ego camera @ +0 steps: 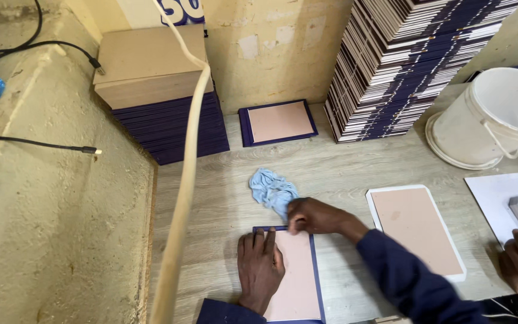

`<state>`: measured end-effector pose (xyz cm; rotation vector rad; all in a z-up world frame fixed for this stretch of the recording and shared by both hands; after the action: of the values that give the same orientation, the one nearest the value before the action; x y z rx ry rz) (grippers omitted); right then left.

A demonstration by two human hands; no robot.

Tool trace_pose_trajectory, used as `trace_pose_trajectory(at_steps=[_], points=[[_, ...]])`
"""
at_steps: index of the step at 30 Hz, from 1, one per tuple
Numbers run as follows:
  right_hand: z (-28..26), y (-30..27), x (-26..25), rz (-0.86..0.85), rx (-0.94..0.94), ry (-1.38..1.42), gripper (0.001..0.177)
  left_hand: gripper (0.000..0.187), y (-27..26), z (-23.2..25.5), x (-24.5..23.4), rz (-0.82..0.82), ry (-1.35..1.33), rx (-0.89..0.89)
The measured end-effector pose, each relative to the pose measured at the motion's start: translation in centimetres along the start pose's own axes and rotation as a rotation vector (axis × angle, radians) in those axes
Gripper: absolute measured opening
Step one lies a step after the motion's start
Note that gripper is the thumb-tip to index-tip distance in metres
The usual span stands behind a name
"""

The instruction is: The person wraps a book with a light pink cover in a dark blue cover sheet. They align the cover, fold the edges, and smooth the surface with their hands. The finished book is placed on a stack of similar books on the table.

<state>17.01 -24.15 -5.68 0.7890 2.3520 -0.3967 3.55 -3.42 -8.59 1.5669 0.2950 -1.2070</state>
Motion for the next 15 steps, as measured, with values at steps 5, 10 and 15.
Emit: trace_pose_trajectory(at_steps=[5, 10, 15], points=[[-0.2, 1.5, 1.0, -0.032, 0.054, 0.089, 0.018, 0.039, 0.0, -0.1, 0.3, 0.017, 0.032, -0.013], [2.2, -1.8, -1.8, -0.141, 0.386, 0.151, 0.009, 0.04, -0.3, 0.2, 0.4, 0.014, 0.081, -0.013], [-1.0, 4.2, 1.9, -0.074, 0.082, 0.097, 0.013, 0.02, 0.5, 0.2, -0.6, 0.118, -0.023, 0.123]])
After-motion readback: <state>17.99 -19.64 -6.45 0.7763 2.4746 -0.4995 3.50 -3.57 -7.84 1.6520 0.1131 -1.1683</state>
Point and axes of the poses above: each hand's wrist, its own y-axis towards the middle knuckle, its own x-axis out of the palm, z = x × y, the point moved 1 cm from there along y, towards the middle knuckle, and after that the axes turned 14 degrees about x, right-handed, at the moved point
